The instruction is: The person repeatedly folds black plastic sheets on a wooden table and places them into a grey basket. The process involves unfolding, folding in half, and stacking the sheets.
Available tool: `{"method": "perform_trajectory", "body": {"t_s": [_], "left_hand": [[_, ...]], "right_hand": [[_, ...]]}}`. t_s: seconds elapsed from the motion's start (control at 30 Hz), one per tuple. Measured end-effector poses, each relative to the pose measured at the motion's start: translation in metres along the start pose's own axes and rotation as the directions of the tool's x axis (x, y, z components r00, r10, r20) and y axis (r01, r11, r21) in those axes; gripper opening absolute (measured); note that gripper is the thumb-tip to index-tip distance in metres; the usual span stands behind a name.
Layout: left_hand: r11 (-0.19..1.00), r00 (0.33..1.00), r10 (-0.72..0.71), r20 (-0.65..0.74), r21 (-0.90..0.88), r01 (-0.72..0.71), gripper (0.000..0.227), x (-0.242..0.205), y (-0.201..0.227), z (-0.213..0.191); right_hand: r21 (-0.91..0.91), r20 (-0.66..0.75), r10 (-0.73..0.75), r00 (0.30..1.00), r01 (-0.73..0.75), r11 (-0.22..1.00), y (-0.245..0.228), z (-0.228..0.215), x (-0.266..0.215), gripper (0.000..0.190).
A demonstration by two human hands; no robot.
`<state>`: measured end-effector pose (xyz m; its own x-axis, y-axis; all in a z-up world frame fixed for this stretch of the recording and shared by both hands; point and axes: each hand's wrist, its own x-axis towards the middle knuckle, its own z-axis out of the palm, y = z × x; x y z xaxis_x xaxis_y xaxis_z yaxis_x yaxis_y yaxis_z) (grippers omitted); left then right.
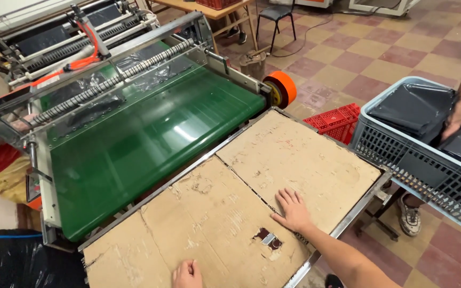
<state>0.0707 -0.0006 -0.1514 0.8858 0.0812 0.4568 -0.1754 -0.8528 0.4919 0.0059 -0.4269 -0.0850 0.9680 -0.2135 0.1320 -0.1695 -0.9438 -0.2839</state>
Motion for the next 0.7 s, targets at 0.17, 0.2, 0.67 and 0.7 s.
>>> {"method": "perform_trajectory", "body": {"t_s": [0.17, 0.2, 0.67, 0.7], "left_hand": [[1.000, 1.000, 0.004, -0.025, 0.000, -0.004, 0.015, 0.000, 0.009, -0.010], [1.000, 0.999, 0.014, -0.031, 0.003, -0.014, 0.014, 0.001, 0.011, -0.012], [0.997, 0.999, -0.041, 0.034, 0.064, 0.039, 0.017, 0.002, 0.020, -0.021], [0.996, 0.999, -0.046, 0.023, 0.078, 0.044, 0.016, 0.002, 0.021, -0.021]], "right_hand": [[-0.006, 0.012, -0.004, 1.000, 0.004, 1.000, 0.001, 0.002, 0.000, 0.087], [-0.009, 0.008, -0.005, 1.000, 0.005, 1.000, 0.002, 0.002, 0.000, 0.087], [0.008, 0.011, 0.008, 1.000, -0.008, 1.000, 0.001, 0.002, 0.000, 0.087], [0.007, 0.007, 0.006, 1.000, -0.006, 1.000, 0.001, 0.002, 0.000, 0.087]]}}
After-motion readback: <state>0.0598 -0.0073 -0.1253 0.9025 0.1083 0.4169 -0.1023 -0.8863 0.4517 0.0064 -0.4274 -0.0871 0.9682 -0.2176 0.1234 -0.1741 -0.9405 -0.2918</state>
